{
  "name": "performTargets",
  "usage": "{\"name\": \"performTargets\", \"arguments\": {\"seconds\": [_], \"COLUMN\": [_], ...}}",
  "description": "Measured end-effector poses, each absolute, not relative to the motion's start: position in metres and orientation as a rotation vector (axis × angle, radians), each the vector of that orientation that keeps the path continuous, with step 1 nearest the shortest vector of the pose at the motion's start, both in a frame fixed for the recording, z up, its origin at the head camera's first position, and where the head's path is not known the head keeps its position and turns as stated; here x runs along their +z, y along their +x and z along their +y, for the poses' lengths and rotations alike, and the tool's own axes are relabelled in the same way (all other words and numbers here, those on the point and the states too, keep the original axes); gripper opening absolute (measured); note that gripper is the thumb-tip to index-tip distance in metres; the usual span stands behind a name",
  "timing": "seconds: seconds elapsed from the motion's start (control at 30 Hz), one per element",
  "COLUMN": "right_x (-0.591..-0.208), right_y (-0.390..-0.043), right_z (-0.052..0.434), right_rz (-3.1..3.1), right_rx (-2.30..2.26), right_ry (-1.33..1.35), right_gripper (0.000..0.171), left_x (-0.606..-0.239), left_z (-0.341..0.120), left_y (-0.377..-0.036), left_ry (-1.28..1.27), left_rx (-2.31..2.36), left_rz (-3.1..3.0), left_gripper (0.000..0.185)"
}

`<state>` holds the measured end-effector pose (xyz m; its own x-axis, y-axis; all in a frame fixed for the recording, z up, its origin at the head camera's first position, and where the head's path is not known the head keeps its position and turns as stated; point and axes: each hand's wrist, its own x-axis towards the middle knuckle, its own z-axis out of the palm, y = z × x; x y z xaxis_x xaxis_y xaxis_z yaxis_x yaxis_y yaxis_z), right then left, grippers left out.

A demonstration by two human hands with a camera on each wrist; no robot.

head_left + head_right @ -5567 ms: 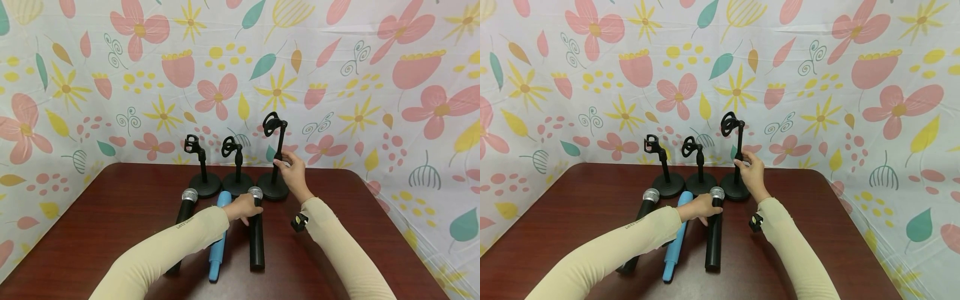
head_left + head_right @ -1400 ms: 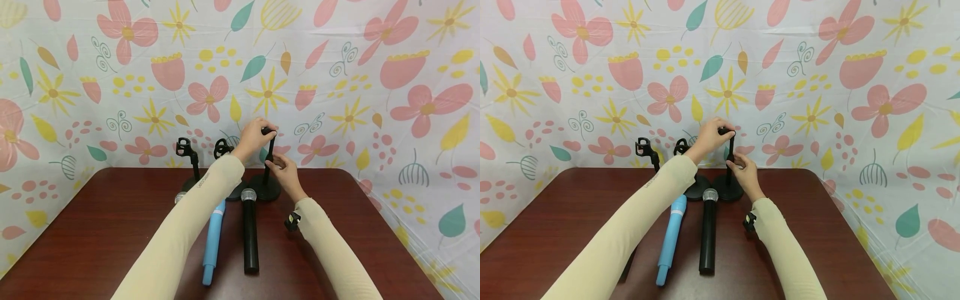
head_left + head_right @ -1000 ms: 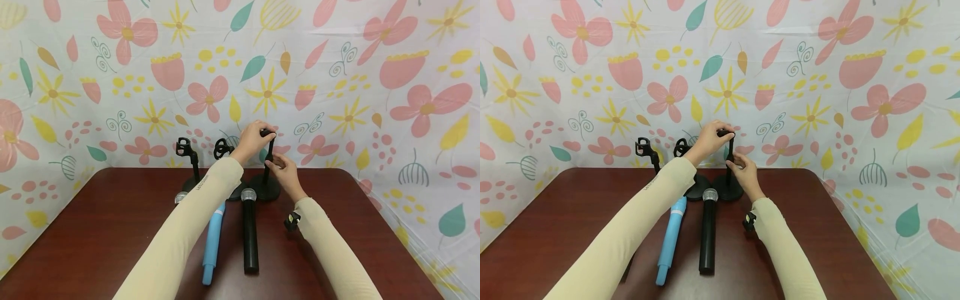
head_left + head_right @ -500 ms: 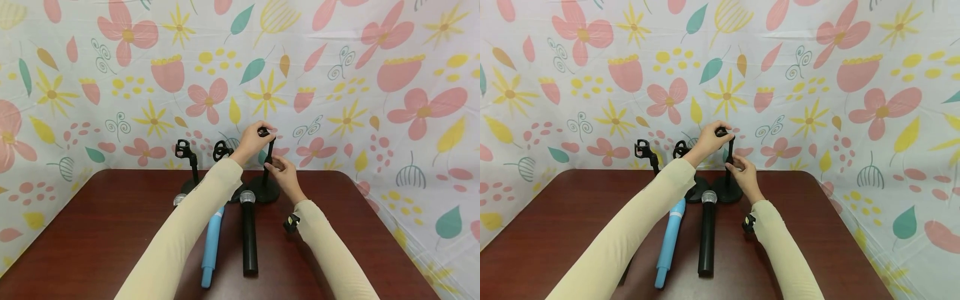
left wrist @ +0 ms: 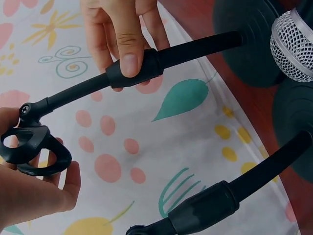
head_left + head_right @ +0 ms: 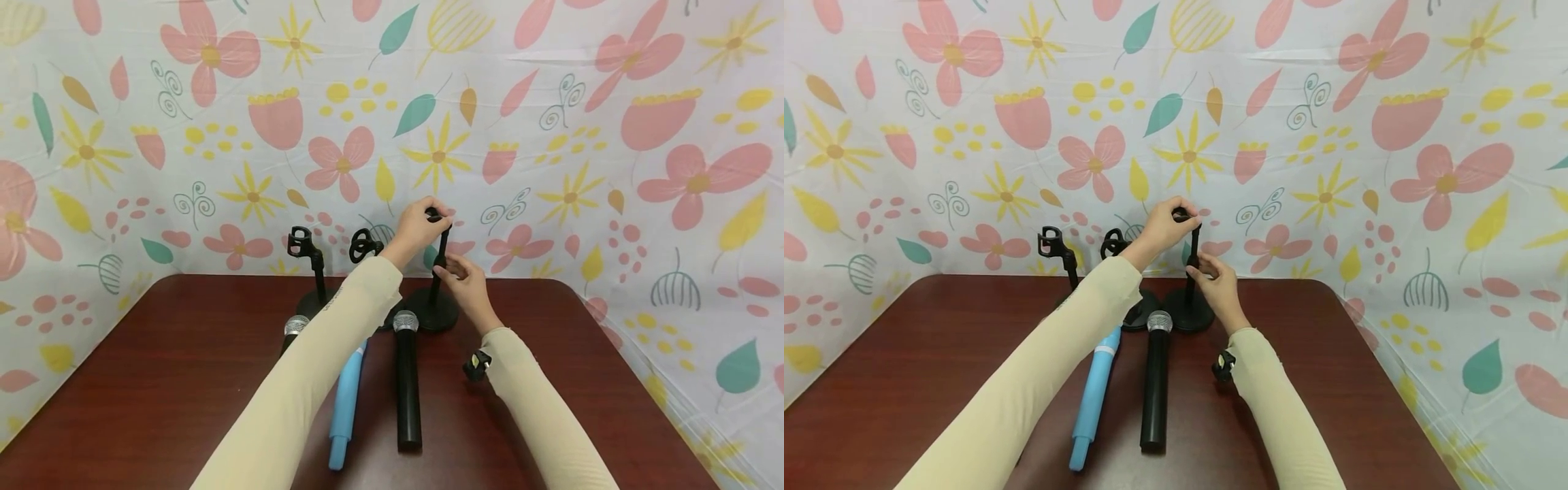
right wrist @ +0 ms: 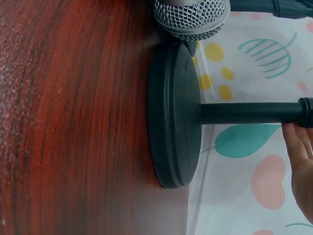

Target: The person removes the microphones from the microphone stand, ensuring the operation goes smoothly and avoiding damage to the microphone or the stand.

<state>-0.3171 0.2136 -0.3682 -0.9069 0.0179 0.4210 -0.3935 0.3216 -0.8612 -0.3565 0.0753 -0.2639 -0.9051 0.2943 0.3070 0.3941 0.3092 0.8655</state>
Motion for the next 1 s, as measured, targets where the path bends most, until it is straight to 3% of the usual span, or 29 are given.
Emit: {"name": "performTargets", "arguments": {"seconds": [0.53,1.0], "right_x": [-0.394,-0.392], "right_y": [-0.341,-0.342], "right_z": [0.224,0.225], "right_rz": [-2.229,-2.243], "right_rx": [1.668,1.689], "right_ry": [0.301,0.273], "right_gripper": [0.05,0.05], "left_x": [-0.291,-0.305], "left_z": [0.073,0.071], "left_y": [-0.358,-0.359], "left_ry": [-0.716,-0.694], "left_rx": [-1.674,-1.555], "left_rz": [-2.477,-2.597], "left_gripper": [0.005,0.008]}}
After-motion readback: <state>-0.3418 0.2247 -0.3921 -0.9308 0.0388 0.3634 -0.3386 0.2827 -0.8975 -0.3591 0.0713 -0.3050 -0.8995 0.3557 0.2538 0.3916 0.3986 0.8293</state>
